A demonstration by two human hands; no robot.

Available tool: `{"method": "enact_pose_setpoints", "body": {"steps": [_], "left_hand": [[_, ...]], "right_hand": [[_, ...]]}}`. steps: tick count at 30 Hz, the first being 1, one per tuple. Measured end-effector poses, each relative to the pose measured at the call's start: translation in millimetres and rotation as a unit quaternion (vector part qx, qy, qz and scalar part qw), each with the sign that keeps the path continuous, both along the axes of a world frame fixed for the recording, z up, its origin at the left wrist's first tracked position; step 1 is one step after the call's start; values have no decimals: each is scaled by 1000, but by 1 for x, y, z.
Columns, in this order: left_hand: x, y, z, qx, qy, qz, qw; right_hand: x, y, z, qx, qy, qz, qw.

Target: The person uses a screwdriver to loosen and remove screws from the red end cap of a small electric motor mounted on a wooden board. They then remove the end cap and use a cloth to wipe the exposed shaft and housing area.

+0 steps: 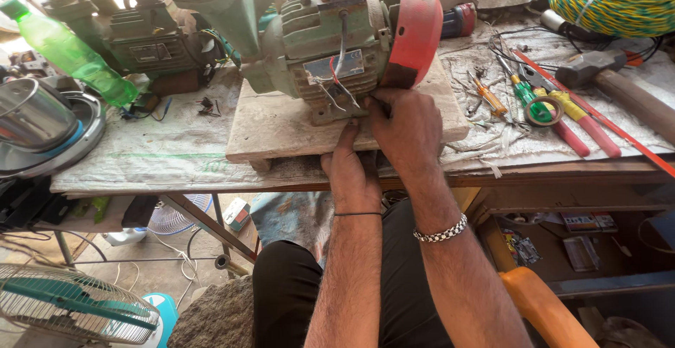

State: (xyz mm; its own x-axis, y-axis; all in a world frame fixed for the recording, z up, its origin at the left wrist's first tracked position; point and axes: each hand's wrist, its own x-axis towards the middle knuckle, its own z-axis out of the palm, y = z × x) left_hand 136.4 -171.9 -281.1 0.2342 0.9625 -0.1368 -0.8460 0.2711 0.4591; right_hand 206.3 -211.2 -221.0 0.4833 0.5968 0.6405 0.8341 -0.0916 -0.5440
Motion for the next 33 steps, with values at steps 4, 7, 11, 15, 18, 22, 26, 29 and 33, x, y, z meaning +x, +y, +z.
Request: {"method": "enact_pose_setpoints", "body": {"steps": [4, 7, 11, 15, 18, 22, 26, 29, 33], "left_hand": [[-1, -1, 1, 32, -13, 0, 999], [-1, -1, 0, 25, -10, -5, 1000], [0, 0, 0, 20, -4, -1, 1000], [0, -1, 0, 30, -12, -3, 999], [0, -1, 1, 16, -2, 3, 1000], [-1, -3, 1, 47, -16, 2, 999], [-1, -2, 0, 21, -4, 1, 1000], [-1, -1, 0, 18, -7, -1, 1000], [-1, -2, 1, 34, -10, 0, 999]], "right_hand": [[0, 0, -1, 56, 6, -5, 998], [2, 0, -1, 34, 11, -12, 999], [2, 2, -2, 36, -18, -3, 999], [1, 3, -1, 12, 7, -22, 1000], [1, 1, -1, 0, -16, 4, 1000], [-1, 1, -2, 33, -9, -31, 999], [-2, 3, -3, 39, -22, -15, 999], [-1, 3, -2, 21, -5, -37, 999], [2, 1, 0, 9, -12, 10, 1000]]}}
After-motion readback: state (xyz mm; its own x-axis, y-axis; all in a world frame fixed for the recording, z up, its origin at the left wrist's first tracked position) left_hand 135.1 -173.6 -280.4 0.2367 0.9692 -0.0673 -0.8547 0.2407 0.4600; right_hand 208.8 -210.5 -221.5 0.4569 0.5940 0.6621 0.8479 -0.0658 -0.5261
